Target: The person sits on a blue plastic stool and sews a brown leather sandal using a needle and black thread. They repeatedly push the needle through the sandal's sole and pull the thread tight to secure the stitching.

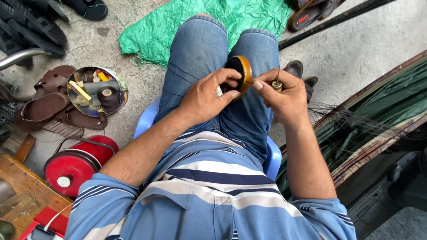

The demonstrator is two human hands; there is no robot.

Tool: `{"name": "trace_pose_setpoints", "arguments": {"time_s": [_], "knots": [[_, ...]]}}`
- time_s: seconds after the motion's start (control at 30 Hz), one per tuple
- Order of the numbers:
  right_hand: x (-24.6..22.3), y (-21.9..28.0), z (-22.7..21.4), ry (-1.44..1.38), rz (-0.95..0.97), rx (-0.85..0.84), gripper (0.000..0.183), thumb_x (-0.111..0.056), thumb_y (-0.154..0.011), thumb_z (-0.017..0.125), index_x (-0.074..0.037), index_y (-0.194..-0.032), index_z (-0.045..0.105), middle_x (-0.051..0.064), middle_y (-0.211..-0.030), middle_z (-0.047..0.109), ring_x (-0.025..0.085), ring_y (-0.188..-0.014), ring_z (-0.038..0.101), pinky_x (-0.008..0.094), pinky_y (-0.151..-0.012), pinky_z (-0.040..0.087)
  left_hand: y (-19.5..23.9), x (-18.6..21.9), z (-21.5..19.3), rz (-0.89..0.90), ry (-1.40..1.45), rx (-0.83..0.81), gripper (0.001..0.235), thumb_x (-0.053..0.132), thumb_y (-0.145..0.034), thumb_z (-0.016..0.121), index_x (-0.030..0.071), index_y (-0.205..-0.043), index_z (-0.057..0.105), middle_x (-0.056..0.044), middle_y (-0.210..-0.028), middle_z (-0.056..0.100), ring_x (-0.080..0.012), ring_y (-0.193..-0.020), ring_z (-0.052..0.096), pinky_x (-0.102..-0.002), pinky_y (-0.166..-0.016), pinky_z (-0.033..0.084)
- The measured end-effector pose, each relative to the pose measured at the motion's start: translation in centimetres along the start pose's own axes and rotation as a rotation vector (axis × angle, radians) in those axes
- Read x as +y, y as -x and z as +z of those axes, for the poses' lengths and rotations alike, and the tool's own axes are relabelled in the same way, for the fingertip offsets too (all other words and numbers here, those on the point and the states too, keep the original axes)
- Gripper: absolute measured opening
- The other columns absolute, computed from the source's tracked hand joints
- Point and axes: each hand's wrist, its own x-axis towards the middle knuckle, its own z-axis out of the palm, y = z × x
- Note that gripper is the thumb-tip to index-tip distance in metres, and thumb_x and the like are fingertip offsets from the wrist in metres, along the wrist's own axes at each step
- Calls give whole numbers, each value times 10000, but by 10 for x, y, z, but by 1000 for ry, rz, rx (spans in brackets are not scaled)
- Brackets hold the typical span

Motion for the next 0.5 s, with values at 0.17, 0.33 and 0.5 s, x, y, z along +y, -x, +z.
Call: {"name": "trace_pose_setpoints", "arguments": {"time_s": [0.17,0.33,0.5], "knots": [[17,5,-10,-428,-155,211,68,-8,-778,657,24,-809,607,99,-454,388,140,-316,405,237,-337,328,8,-7,3,-53,-23,-17,396,165,-809,670,181,-1182,539,-62,-957,674,-255,-928,640,-387,-807,502],[-10,7,-18,-179,-287,288,155,-66,-890,598,43,-991,555,119,-643,497,117,-410,479,217,-381,392,10,-7,-3,-38,-10,-5,437,150,-802,676,183,-1211,525,-66,-942,681,-270,-902,639,-387,-764,501],[-26,13,-6,246,-227,80,88,-59,-816,729,5,-843,674,116,-643,531,148,-439,499,243,-421,378,10,-11,0,-62,-32,34,437,151,-802,669,208,-1212,529,-19,-925,689,-206,-864,641,-335,-728,499]]}}
